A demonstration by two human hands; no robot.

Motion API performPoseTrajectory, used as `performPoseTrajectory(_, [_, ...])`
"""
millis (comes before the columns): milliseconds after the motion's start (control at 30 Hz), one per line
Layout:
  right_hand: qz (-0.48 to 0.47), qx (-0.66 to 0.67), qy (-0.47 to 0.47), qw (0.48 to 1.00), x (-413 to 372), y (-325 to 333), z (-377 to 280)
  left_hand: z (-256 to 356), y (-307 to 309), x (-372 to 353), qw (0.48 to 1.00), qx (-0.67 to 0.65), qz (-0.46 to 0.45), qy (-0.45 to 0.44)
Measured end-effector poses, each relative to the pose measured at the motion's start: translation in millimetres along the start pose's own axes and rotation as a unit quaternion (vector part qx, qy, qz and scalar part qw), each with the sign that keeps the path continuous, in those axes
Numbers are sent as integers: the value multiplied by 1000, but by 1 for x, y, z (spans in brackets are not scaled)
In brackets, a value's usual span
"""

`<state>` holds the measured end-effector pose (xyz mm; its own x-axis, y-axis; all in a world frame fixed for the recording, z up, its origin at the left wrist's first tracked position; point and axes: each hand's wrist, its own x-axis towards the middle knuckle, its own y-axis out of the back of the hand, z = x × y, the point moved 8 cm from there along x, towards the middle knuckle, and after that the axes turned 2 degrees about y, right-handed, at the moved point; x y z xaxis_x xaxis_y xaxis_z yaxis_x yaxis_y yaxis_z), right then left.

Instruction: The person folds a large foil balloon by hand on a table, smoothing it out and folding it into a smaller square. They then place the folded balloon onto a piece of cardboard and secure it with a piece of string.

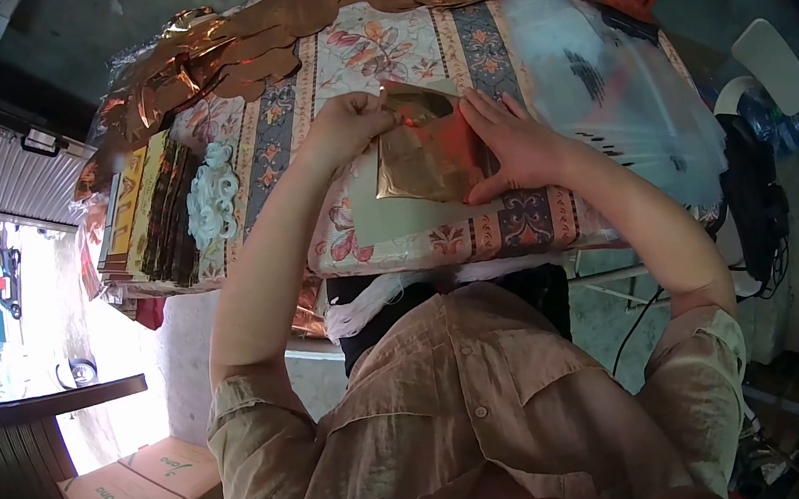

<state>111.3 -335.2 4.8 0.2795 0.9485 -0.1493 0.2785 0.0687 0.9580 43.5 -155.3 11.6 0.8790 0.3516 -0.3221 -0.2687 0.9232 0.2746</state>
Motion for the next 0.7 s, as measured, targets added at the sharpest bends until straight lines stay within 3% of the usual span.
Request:
performPoseTrajectory(100, [14, -3, -11, 1000, -13, 19, -4, 18, -4, 0, 998, 50, -13, -48])
performPoseTrajectory(200, [19, 96, -5, 995, -32, 41, -7, 47, -9, -10, 994, 54, -26, -97])
performPoseTrajectory(267, [155, 248, 7, 956, -47, 58, 7, 75, -9, -26, 982, 85, 10, -171])
performPoseTrajectory(400, [190, 347, -51, 917, -68, 63, 42, 121, -12, -68, 950, 143, 60, -270])
performPoseTrajectory(467, [84, 616, -106, 776, -65, 35, 53, 137, -19, -93, 939, 138, 81, -304])
performPoseTrajectory(500, [85, 616, -107, 776, -64, 36, 51, 135, -24, -98, 939, 137, 81, -304])
performPoseTrajectory(567, [-4, 787, -10, 617, -55, 37, 17, 153, -42, -131, 831, 252, 129, -479])
performPoseTrajectory(600, [-3, 787, -9, 617, -51, 38, 11, 148, -53, -138, 805, 269, 128, -513])
performPoseTrajectory(633, [6, 817, -42, 575, -48, 36, 8, 143, -57, -143, 804, 269, 129, -514])
performPoseTrajectory(667, [15, 844, -73, 530, -46, 33, 8, 139, -74, -155, 746, 350, 108, -556])
performPoseTrajectory(700, [15, 844, -72, 532, -42, 27, 10, 132, -90, -165, 678, 426, 86, -593])
